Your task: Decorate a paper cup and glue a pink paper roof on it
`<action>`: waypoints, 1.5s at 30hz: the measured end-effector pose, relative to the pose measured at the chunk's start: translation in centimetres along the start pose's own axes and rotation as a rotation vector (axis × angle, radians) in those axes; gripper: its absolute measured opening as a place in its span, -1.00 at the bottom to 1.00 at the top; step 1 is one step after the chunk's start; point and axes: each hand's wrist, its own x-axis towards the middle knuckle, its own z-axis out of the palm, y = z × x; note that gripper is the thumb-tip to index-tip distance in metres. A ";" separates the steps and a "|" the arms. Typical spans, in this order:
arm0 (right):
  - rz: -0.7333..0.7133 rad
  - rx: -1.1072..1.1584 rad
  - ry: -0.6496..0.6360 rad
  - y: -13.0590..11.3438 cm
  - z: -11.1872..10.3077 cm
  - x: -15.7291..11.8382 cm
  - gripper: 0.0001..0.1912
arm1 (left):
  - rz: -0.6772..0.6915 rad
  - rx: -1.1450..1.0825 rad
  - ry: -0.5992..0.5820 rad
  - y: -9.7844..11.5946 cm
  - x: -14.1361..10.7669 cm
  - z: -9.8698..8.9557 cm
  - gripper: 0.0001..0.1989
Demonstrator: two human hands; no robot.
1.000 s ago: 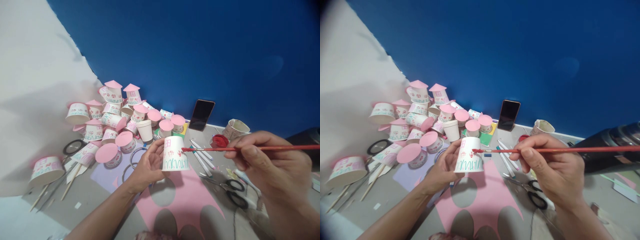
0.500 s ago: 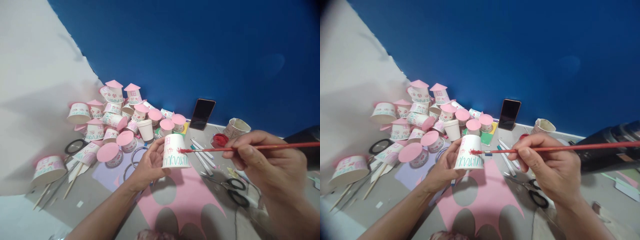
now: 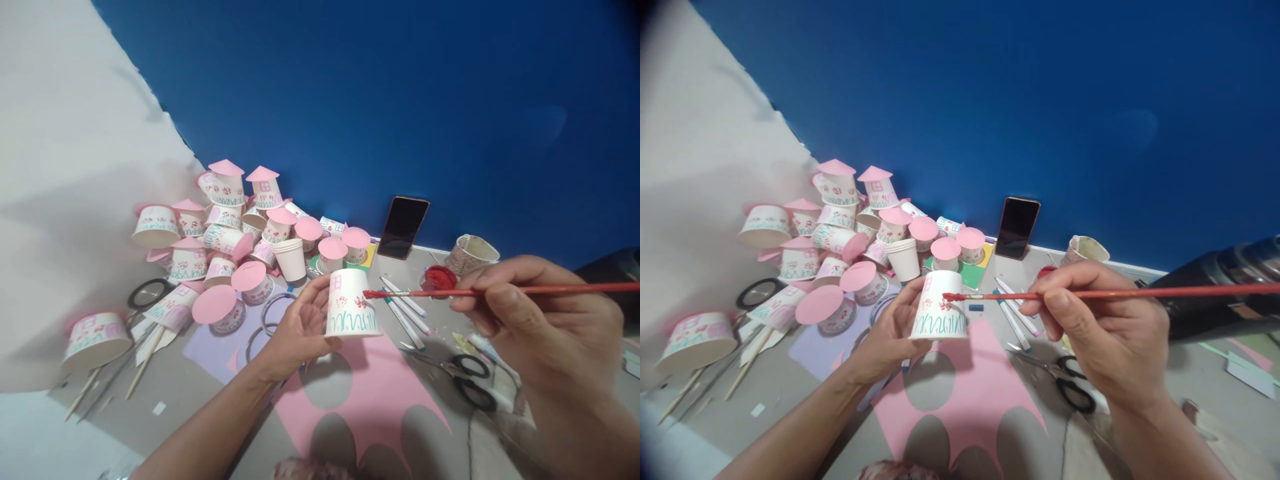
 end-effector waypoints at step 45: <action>-0.270 -0.747 -0.674 1.1 2.1 0.0 -0.19 | 0.198 0.803 -0.135 2.7 -0.9 0.4 -0.03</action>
